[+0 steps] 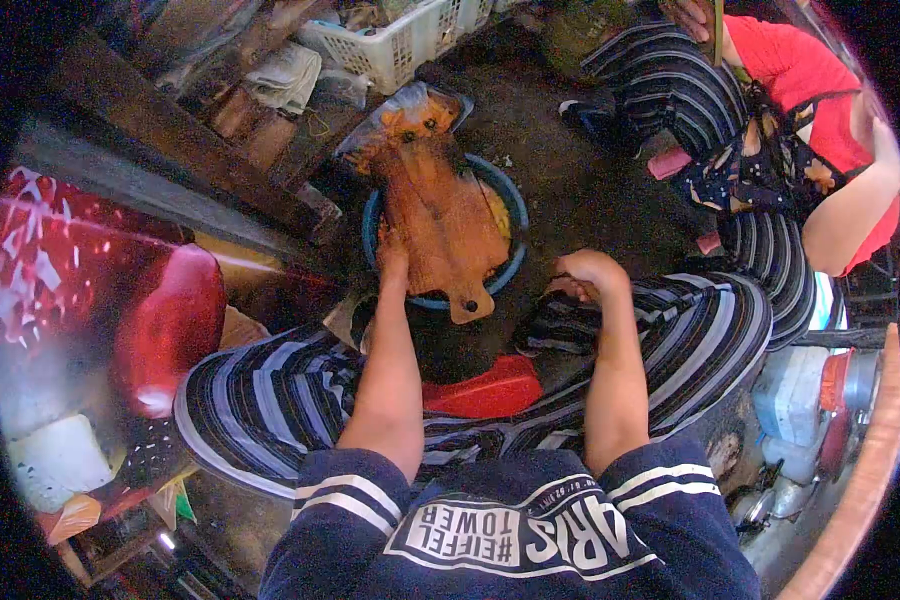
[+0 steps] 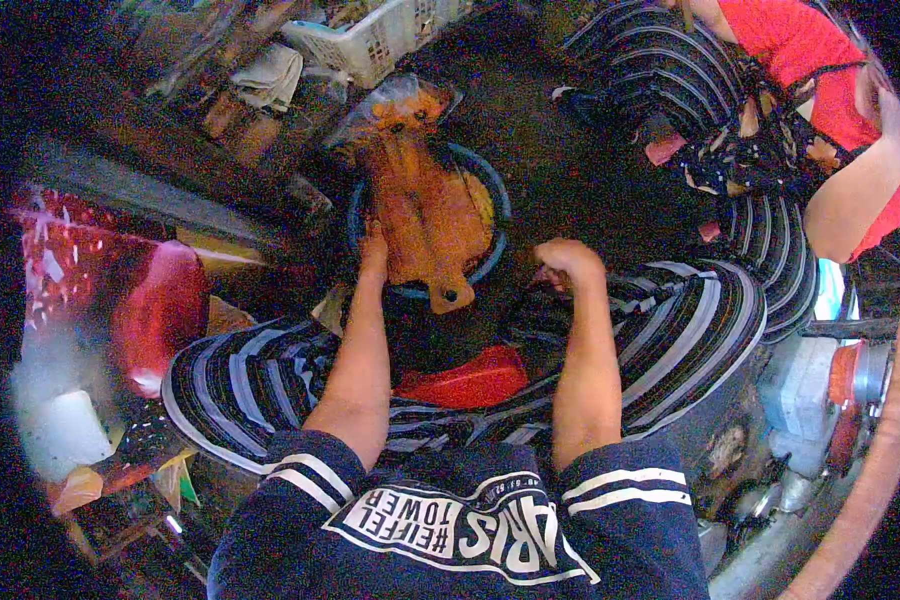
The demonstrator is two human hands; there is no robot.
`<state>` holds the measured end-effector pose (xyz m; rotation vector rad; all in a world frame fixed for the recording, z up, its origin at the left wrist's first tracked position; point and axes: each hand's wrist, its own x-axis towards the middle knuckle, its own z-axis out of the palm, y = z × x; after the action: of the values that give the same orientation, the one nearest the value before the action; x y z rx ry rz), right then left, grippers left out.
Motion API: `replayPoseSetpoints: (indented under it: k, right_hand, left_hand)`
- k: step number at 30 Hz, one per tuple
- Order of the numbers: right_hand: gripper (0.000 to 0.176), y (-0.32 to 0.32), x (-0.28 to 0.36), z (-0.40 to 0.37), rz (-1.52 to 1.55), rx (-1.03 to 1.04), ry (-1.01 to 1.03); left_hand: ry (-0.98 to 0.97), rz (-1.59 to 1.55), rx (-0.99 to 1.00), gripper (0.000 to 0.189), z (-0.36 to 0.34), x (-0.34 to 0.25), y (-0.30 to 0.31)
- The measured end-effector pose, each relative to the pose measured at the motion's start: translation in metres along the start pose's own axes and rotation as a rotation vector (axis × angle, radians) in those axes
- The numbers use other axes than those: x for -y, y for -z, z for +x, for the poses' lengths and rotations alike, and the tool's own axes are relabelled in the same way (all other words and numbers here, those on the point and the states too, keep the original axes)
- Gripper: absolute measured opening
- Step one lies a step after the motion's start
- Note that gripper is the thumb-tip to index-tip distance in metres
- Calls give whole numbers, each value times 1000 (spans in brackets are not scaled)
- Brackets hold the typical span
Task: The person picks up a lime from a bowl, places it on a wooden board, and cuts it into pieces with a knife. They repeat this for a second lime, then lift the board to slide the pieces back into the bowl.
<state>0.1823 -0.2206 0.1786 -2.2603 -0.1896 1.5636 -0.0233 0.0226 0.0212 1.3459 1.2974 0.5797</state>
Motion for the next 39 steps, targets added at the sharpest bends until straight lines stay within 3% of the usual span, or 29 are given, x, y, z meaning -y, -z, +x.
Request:
replayPoseSetpoints:
  k: [3, 4, 6, 8, 10, 11, 13, 14, 16, 18, 20, 21, 23, 24, 26, 29, 32, 35, 38, 39]
  right_hand:
    - [37, 8, 35, -52, -513, -278, 146]
    - [37, 3, 34, -48, -512, -282, 141]
    - [42, -13, 29, -36, -182, -398, 414]
    - [46, -34, 46, -48, -91, -348, 542]
    - [44, -46, 49, -45, -69, -249, 515]
    - [40, -52, 44, -33, 106, -145, 569]
    - [31, -54, 44, -28, 373, 16, 565]
    - [31, -51, 44, -26, 372, 16, 559]
    - [30, -47, 59, -35, 593, 30, 580]
    - [28, -43, 64, -31, 583, 32, 594]
    - [26, -38, 72, -40, 629, 37, 582]
    - [26, -37, 74, -37, 623, 42, 581]
    - [27, -37, 74, -31, 716, 64, 531]
    - [27, -37, 75, -29, 713, 69, 525]
    - [27, -36, 78, -26, 715, 53, 512]
    - [27, -35, 80, -23, 739, 16, 502]
    - [27, -31, 78, -15, 746, 0, 486]
    - [27, -29, 86, -21, 709, -25, 460]
    - [27, -30, 88, -17, 691, -56, 473]
    - [27, -31, 87, -15, 691, -45, 469]
  left_hand:
    - [258, -243, 137, 48, 0, -8, 0]
    - [259, -245, 143, 48, 1, -11, -3]
    - [333, -486, 213, 45, 5, -15, -4]
    - [361, -602, 238, 44, 11, -21, -5]
    - [232, -673, 278, 56, 15, -26, -12]
    - [233, -671, 272, 56, 18, -27, -10]
    - [290, -938, 492, 43, 15, -39, -8]
    - [296, -940, 492, 43, 6, -40, -11]
    - [307, -1083, 266, 43, -30, -57, -24]
    - [173, -355, 418, 42, -41, -24, -65]
    - [-485, 291, 654, 38, -43, 37, -108]
    - [-481, 288, 648, 38, -50, 27, -112]
    - [-114, -85, 812, 40, -69, -19, -103]
    - [-107, -86, 808, 40, -72, -34, -93]
    - [-699, 631, 690, 43, -70, -52, -77]
    - [-428, 179, 1017, 38, 72, 224, -190]
    - [-442, 577, 760, 37, 50, 185, -148]
    - [-477, 708, 622, 35, 46, 195, -151]
    - [-580, 840, 354, 33, 47, 232, -167]
    - [-521, 955, 488, 34, 42, 195, -155]
